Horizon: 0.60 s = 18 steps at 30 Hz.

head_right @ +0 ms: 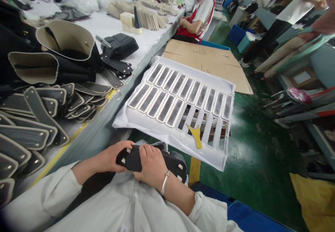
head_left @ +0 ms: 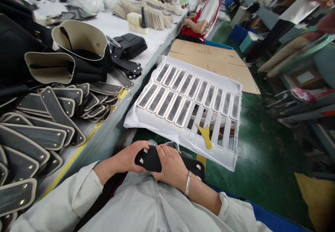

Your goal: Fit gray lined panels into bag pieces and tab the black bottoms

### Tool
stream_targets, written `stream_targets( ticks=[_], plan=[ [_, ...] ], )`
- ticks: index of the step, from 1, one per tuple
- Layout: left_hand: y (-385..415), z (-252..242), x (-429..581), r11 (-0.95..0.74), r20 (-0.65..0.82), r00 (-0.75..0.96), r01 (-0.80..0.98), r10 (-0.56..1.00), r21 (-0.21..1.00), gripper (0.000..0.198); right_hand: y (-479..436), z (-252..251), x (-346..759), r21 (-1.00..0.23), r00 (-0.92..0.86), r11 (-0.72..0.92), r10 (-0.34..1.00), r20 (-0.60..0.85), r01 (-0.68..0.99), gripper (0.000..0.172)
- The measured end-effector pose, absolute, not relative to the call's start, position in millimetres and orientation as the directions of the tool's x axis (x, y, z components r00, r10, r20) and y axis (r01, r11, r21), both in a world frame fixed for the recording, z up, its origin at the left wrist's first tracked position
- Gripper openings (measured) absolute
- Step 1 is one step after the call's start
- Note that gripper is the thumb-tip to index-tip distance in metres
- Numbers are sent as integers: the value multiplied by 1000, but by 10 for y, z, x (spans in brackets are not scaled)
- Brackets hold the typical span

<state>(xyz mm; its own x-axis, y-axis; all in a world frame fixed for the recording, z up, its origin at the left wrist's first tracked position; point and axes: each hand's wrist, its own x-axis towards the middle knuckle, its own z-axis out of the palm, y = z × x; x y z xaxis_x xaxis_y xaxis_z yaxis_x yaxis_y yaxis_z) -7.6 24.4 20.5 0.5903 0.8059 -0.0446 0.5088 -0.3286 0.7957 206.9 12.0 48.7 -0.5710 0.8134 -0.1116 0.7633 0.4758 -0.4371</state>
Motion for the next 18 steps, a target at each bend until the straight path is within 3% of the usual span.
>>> stream_targets(
  ticks=[3,5,11,18],
  plan=[
    [200,172,-122,-103,-161,523,440,837,892,96,109,481,2074,-452,-551,453,827,-108,769,70],
    [165,108,-153,42,-196,498,303,845,952,104,106,485,2088,-454,-544,446,832,-106,771,71],
    [66,-108,-134,239,-258,392,97,883,966,70,105,502,2075,-454,-547,449,831,-106,770,73],
    [29,-163,-92,245,-250,334,57,909,968,68,91,516,2039,-425,-534,449,840,-99,786,75]
  ],
)
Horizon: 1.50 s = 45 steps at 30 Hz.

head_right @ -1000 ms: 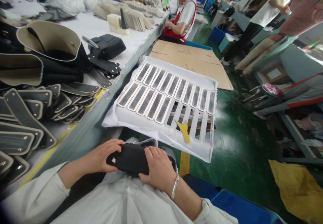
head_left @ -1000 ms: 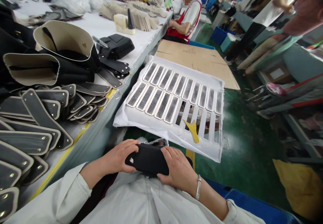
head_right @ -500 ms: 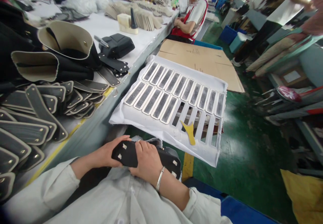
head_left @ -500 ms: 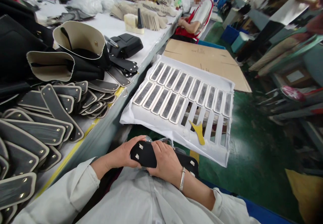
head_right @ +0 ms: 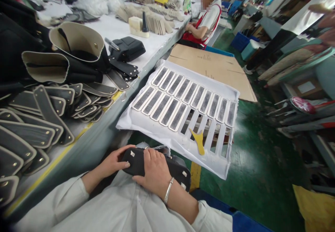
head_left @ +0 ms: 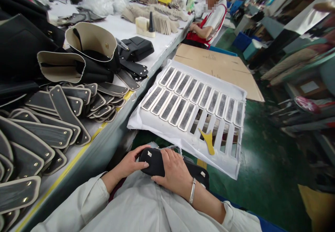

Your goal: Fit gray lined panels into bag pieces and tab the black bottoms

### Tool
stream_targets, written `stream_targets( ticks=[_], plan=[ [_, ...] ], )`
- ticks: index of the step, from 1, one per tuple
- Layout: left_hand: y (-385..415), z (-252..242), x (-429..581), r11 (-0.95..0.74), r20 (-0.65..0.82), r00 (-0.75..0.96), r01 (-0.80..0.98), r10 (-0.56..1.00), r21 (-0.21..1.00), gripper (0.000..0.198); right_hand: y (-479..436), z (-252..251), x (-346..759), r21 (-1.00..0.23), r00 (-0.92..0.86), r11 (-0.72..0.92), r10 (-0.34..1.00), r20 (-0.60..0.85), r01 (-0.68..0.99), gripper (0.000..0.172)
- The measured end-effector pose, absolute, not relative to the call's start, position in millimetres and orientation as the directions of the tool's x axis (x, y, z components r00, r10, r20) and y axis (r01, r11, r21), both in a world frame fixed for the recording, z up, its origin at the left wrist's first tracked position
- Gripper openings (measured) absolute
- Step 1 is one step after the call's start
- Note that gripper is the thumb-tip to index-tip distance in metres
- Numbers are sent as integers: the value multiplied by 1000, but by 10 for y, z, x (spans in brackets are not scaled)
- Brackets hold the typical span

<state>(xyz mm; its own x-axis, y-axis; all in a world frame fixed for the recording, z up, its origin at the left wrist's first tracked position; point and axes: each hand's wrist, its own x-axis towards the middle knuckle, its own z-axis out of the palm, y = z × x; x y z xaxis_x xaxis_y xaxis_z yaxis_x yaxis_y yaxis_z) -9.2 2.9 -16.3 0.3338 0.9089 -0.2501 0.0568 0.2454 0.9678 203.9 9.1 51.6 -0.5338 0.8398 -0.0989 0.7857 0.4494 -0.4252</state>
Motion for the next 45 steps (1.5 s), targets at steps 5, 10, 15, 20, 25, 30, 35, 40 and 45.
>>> stream_targets(
  ticks=[5,10,15,20,25,30,35,40,45],
  plan=[
    [25,-233,-98,201,-202,319,35,926,979,68,179,503,1959,-424,-516,417,844,-147,804,60],
    [0,-256,-82,168,-159,285,-5,945,986,63,295,493,1891,-367,-512,409,821,-252,835,50],
    [-39,-208,-36,184,-186,196,25,963,983,58,328,503,1851,-332,-481,387,833,-274,860,39],
    [-73,-155,44,289,-288,112,1,951,957,48,330,543,1826,-313,-441,353,854,-278,882,33],
    [-44,-36,147,319,-321,32,42,947,947,40,343,538,1784,-328,-424,328,861,-282,886,31],
    [-4,41,86,375,-384,152,86,911,923,46,347,597,1918,-400,-438,309,852,-286,863,36],
    [64,147,-16,29,-176,214,553,961,832,51,210,705,2757,-545,-378,234,910,-167,805,50],
    [57,219,475,-667,213,644,631,735,395,74,-182,536,3616,-726,-116,-105,962,-247,679,43],
    [41,91,1077,-792,169,782,553,601,257,85,-453,400,3757,-905,-99,-253,948,-303,341,31]
  ],
)
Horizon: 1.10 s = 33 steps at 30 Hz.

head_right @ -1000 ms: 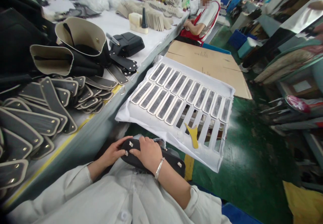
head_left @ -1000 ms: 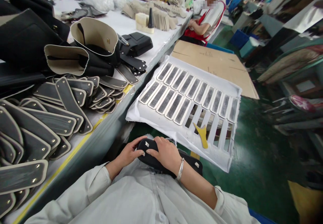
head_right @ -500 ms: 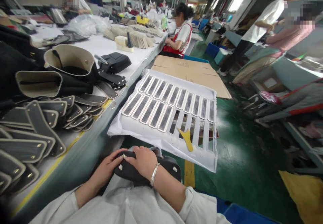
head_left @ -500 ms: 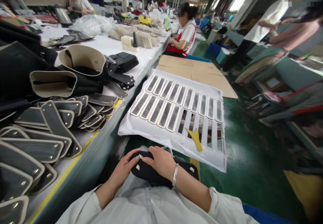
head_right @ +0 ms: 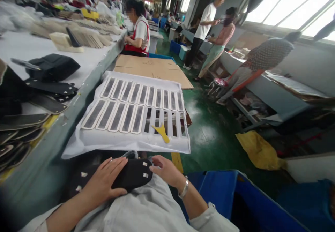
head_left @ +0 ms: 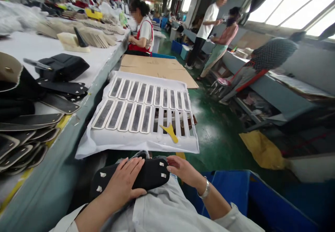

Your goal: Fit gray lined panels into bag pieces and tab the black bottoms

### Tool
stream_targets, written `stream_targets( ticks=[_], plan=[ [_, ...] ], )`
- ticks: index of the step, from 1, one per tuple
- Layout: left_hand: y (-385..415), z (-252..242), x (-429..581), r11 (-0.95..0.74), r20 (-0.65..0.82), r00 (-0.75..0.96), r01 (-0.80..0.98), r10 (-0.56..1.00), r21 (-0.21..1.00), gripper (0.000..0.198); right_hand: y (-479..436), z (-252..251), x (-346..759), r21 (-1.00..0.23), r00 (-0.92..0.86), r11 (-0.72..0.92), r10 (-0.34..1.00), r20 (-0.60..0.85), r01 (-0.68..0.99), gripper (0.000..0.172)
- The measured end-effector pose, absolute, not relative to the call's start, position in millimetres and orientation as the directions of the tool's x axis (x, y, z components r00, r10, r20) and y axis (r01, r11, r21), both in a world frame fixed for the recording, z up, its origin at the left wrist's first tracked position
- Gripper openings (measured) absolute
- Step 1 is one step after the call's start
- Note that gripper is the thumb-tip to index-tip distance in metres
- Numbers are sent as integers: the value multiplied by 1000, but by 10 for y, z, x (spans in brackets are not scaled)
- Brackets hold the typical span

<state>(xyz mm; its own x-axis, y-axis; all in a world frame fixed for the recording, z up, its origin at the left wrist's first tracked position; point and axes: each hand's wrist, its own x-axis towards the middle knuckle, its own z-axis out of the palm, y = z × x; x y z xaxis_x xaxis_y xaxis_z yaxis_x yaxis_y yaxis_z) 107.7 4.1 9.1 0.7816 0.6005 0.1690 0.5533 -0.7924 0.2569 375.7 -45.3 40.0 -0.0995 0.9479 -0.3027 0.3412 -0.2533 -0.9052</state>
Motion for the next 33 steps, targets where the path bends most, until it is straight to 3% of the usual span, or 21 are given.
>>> stream_targets(
  ticks=[3,13,21,27,33],
  plan=[
    [21,77,1322,-785,143,784,555,604,273,82,-486,390,3720,-928,-111,-281,943,-314,244,24],
    [2,159,1693,-796,108,823,493,558,352,75,-518,217,3695,-939,5,-298,953,-301,174,25],
    [-41,134,1709,-815,127,827,495,548,301,71,-547,224,3608,-904,92,-256,967,-239,343,27],
    [-70,183,1723,-810,69,831,514,552,281,71,-543,176,3568,-904,37,-192,981,-192,383,32],
    [-20,150,1599,-815,140,844,437,518,381,75,-551,208,3575,-931,-61,-222,966,-250,291,41]
  ],
)
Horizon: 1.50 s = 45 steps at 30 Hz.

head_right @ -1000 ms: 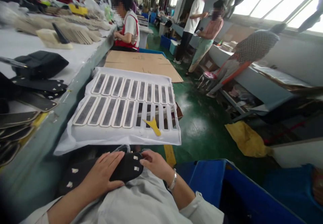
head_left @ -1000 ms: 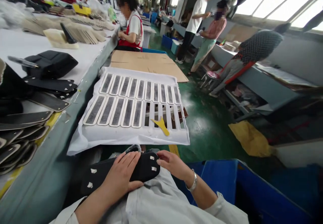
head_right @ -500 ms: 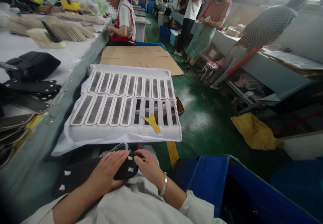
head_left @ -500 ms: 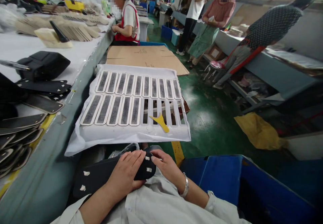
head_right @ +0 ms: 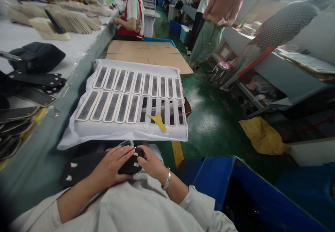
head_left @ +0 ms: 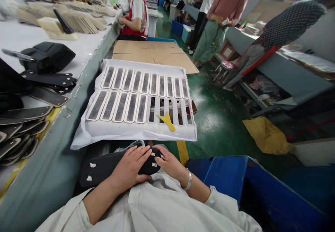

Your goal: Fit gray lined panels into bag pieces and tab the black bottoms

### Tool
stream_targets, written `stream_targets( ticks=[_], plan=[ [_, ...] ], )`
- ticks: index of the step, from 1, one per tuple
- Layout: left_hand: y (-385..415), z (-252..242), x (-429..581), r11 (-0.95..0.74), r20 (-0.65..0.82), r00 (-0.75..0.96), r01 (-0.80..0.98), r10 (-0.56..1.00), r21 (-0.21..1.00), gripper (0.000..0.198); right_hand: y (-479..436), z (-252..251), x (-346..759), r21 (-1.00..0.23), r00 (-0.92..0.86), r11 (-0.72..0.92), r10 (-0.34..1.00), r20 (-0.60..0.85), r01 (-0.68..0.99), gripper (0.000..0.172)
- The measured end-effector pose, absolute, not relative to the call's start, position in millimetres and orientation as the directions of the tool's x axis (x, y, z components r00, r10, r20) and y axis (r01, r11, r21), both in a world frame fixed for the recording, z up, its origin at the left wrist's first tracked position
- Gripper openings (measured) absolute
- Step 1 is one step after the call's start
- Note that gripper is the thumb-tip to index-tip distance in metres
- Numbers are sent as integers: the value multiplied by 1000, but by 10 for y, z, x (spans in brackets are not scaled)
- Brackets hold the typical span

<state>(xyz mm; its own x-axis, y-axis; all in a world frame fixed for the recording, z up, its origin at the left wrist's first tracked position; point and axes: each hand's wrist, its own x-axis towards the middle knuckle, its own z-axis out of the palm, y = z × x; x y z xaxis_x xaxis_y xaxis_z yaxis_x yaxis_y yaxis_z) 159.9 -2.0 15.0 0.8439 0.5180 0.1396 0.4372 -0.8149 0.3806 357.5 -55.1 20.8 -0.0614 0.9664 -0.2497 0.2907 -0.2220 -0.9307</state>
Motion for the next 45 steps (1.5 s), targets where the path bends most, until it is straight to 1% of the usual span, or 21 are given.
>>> stream_targets(
  ticks=[2,4,7,9,12,14,16,18,20,21,23,27,29,32,37,40,43,45],
  plan=[
    [-5,143,1571,-810,156,844,417,513,413,75,-565,218,3571,-937,-88,-254,955,-282,239,44],
    [-8,152,1573,-804,165,837,417,521,424,70,-575,230,3563,-938,-92,-270,951,-295,219,44],
    [-39,176,1621,-809,176,831,428,528,404,64,-578,230,3557,-934,-88,-264,952,-292,240,45],
    [-57,188,1654,-815,175,834,430,523,388,64,-576,210,3575,-936,-99,-251,954,-282,249,45],
    [-49,200,1623,-816,152,837,445,526,370,75,-569,195,3658,-952,-153,-212,957,-248,221,47],
    [-20,212,1510,-809,105,836,478,538,343,86,-540,248,3728,-948,-167,-133,968,-186,290,51],
    [18,229,1329,-779,39,809,549,586,303,94,-474,357,3764,-882,-187,-14,976,-115,470,63],
    [52,248,1126,-726,-14,757,631,653,272,96,-371,478,3729,-753,-284,130,956,-79,645,81],
    [77,267,964,-682,-33,714,681,700,266,94,-256,560,3627,-627,-426,280,900,-92,727,93],
    [85,276,912,-669,-31,702,691,712,274,91,-205,578,3564,-574,-486,346,868,-104,742,94],
    [95,290,870,-657,-14,691,692,722,299,84,-133,580,3447,-485,-546,430,828,-123,761,90],
    [96,315,924,-651,8,691,676,723,345,69,-114,572,3330,-375,-549,466,823,-148,801,79],
    [95,325,957,-649,13,689,676,725,350,66,-125,596,3291,-340,-536,462,828,-164,819,77],
    [101,339,979,-650,7,690,679,724,340,66,-106,624,3168,-293,-526,468,835,-164,834,77],
    [133,391,815,-660,-35,699,690,715,296,77,-69,559,2942,-321,-580,523,807,-112,789,74],
    [165,407,559,-681,-58,713,688,699,252,85,-102,505,2954,-331,-568,513,818,-93,792,81],
    [165,363,346,-724,-25,742,661,670,197,88,-125,476,3017,-327,-588,538,805,-74,777,90],
    [136,312,290,-765,21,772,625,635,157,82,-125,471,3034,-310,-624,578,778,-69,755,88]
  ],
)
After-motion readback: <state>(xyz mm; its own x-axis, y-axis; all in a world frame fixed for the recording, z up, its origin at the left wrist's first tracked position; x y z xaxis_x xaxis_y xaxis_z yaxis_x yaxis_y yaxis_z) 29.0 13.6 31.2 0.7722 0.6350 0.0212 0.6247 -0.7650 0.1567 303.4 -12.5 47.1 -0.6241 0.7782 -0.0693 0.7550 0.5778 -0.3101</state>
